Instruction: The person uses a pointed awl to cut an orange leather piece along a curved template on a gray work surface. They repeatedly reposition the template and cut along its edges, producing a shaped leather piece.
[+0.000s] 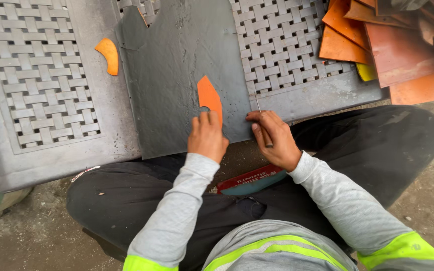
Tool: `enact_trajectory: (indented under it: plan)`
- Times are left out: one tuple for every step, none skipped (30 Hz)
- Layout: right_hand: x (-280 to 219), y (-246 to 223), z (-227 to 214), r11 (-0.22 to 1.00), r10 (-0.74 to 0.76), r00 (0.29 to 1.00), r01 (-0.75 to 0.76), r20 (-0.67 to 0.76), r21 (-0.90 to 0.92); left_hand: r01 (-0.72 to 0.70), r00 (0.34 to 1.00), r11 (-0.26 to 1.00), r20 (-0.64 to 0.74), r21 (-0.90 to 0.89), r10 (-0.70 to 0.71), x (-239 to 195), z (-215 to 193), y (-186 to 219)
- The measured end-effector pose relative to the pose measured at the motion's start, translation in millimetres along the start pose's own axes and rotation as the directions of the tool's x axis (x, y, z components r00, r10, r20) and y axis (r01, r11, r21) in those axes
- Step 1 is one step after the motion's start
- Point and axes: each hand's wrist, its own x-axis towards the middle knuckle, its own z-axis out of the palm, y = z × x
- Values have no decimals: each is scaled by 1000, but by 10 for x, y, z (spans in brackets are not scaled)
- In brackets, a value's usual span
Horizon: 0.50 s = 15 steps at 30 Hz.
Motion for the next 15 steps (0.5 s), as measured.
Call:
enact_trajectory:
  plan:
    - [13, -3, -9, 1000, -23, 1000, 23, -20, 10, 2, 1000, 1000, -13, -4, -2, -25, -82, -96]
    - [12, -5, -38, 999, -41, 998, 42, -43, 16, 36, 998, 994, -55, -105, -41, -52, -189, -208]
    - [18, 0, -60, 998, -58, 996, 60, -65, 20, 64, 992, 977, -93, -206, -85, -74, -324, -348]
    - [15, 15, -89, 999, -37, 996, 39, -86, 21, 166, 983, 899, -10, -405, -186, -80, -486, -515]
    - [14, 36, -126, 1000, -16, 994, 18, -106, 22, 270, 960, 772, 96, -576, -264, -74, -667, -694]
    - [21, 54, -153, 1000, 2, 992, 1, -124, 26, 278, 955, 529, 174, -802, -240, -77, -885, -894]
    - [23, 65, -175, 998, 68, 989, -65, -130, 21, 281, 951, 223, 241, -933, -192, -79, -1028, -1010]
    - [34, 74, -190, 992, 130, 982, -129, -134, 18, 272, 951, 131, 246, -953, -186, -94, -1093, -1053]
    - [47, 79, -192, 981, 192, 972, -192, -138, 16, 261, 951, 37, 251, -965, -181, -118, -1180, -1113]
    - [56, 79, -192, 991, 133, 978, -131, -162, 21, 251, 951, -58, 258, -966, -171, -121, -1227, -1142]
    - [64, 78, -193, 997, 73, 980, -69, -185, 25, 236, 961, 60, 223, -970, -166, -79, -1212, -1129]
    - [66, 77, -198, 1000, 11, 978, -6, -208, 26, 214, 970, 176, 187, -961, -157, 4, -1156, -1096]
    - [64, 70, -202, 997, 78, 976, -71, -202, 42, 189, 978, 289, 153, -938, -144, 101, -1090, -1059]
    - [63, 61, -208, 989, 144, 971, -135, -193, 58, 149, 988, 358, 127, -922, -82, 226, -1001, -1008]
    - [63, 52, -212, 977, 209, 961, -199, -183, 73, 104, 994, 423, 105, -900, -19, 369, -912, -958]
